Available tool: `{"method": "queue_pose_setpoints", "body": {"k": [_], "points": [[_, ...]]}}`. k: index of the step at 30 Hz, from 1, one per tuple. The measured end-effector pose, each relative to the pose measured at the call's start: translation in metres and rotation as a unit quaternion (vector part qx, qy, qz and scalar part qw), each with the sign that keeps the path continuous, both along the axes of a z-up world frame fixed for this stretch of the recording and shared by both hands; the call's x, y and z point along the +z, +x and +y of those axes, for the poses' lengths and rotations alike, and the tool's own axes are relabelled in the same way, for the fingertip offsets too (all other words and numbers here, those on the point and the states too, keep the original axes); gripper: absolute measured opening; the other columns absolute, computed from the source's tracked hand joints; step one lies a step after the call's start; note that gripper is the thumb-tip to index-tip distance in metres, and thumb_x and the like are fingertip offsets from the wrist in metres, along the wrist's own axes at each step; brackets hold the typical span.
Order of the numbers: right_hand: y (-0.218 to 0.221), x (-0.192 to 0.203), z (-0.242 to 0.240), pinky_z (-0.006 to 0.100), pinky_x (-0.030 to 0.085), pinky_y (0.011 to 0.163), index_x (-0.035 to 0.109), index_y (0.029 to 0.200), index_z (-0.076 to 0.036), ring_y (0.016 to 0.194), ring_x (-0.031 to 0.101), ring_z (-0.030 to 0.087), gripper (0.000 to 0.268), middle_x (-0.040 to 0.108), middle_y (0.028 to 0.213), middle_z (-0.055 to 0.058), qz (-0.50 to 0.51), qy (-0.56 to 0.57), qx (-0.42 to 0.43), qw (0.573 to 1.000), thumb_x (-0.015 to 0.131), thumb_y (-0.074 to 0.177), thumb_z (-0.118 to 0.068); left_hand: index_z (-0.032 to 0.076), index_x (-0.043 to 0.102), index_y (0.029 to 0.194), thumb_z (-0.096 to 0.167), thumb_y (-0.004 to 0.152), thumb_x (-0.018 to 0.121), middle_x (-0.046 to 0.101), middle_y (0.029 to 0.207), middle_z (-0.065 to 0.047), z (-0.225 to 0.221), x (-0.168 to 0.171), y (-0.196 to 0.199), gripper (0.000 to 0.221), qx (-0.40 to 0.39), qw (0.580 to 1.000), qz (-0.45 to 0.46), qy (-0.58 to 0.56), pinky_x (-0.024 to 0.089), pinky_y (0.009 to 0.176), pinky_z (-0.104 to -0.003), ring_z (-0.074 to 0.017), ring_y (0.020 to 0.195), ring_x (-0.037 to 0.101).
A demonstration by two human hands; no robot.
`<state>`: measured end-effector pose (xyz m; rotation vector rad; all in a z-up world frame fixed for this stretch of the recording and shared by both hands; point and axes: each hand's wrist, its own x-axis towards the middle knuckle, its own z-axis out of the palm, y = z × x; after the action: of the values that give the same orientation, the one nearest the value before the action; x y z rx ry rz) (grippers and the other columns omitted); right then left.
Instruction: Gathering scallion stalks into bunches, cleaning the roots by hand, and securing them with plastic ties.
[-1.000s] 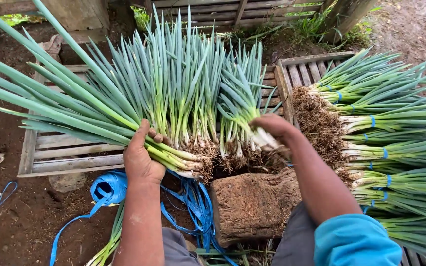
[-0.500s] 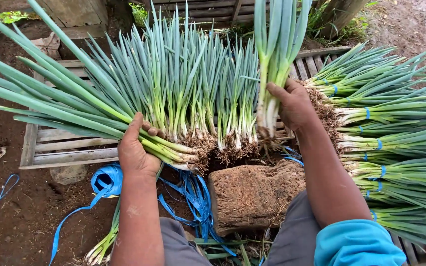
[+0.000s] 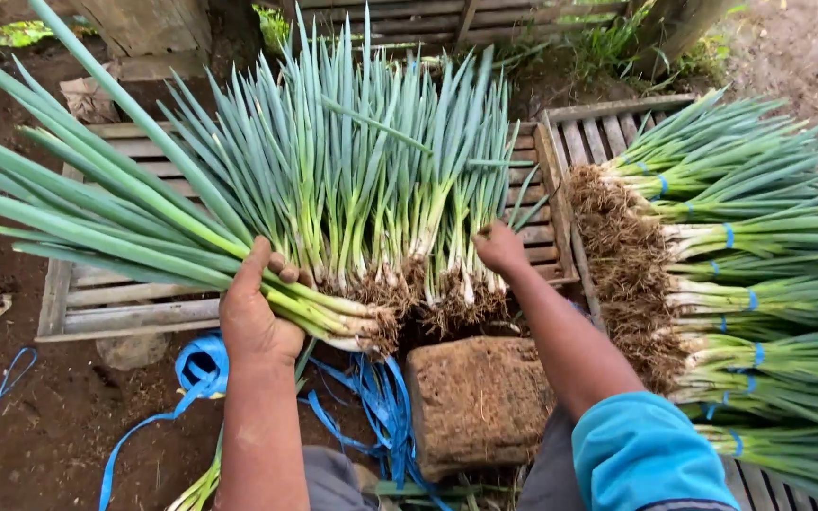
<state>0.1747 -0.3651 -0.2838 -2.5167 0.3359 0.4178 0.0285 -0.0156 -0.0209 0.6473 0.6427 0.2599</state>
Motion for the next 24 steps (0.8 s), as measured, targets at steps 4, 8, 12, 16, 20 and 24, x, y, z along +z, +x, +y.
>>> {"method": "queue_pose_setpoints", "body": {"k": [4,8,12,16,20,24], "points": [[-0.016,0.035,0.033,0.036,0.067,0.065,0.061,0.13,0.003,0.071,0.075,0.027,0.065,0.068,0.105,0.027,0.041,0.199,-0.114,0.972,0.076,0.092,-0.047,0.009,0.061,0.09,0.014,0.088,0.081,0.061,0.071,-0.003,0.001,-0.002,0.004,0.021,0.0,1.0,0.0,0.003,0.063,0.066,-0.04,-0.0135,0.055,0.06],[-0.026,0.085,0.073,0.052,0.055,0.097,0.055,0.137,0.002,0.113,0.067,0.039,0.077,0.066,0.119,0.026,0.025,0.112,-0.035,0.993,0.074,0.091,-0.056,0.009,0.061,0.089,0.012,0.088,0.081,0.061,0.07,-0.004,-0.002,0.001,0.006,0.019,0.009,1.0,0.0,-0.01,0.064,0.067,-0.039,-0.0144,0.054,0.062],[-0.04,0.09,0.098,0.045,0.062,0.083,0.035,0.152,0.002,0.094,0.071,0.033,0.073,0.062,0.121,0.03,0.08,0.154,-0.022,0.985,0.074,0.096,-0.025,0.009,0.062,0.088,0.012,0.088,0.081,0.061,0.07,-0.004,-0.007,0.003,0.005,0.019,0.003,1.0,-0.005,-0.01,0.063,0.065,-0.039,-0.0144,0.054,0.062],[-0.038,0.069,0.095,0.041,0.062,0.075,0.036,0.152,0.0,0.083,0.071,0.03,0.073,0.064,0.108,0.025,0.055,0.154,-0.042,0.986,0.076,0.093,-0.015,0.009,0.062,0.089,0.012,0.088,0.081,0.061,0.07,-0.004,-0.006,0.003,0.005,0.02,0.004,1.0,-0.002,-0.01,0.063,0.066,-0.04,-0.0148,0.054,0.062],[-0.04,0.1,0.089,0.044,0.057,0.08,0.042,0.144,0.006,0.088,0.069,0.035,0.071,0.064,0.107,0.028,0.133,0.095,0.031,0.986,0.081,0.088,-0.014,0.008,0.061,0.087,0.01,0.088,0.08,0.06,0.069,-0.004,-0.007,0.005,0.006,0.019,0.005,1.0,0.002,-0.008,0.063,0.065,-0.039,-0.0143,0.054,0.062],[-0.026,0.116,0.072,0.022,0.05,0.059,0.056,0.132,0.011,0.066,0.058,0.017,0.045,0.065,0.104,0.028,0.094,0.145,0.003,0.985,0.066,0.098,-0.016,0.007,0.061,0.087,0.011,0.087,0.081,0.061,0.07,-0.005,-0.008,-0.002,0.009,0.021,-0.002,1.0,0.005,-0.007,0.063,0.068,-0.039,-0.0144,0.055,0.062]]}}
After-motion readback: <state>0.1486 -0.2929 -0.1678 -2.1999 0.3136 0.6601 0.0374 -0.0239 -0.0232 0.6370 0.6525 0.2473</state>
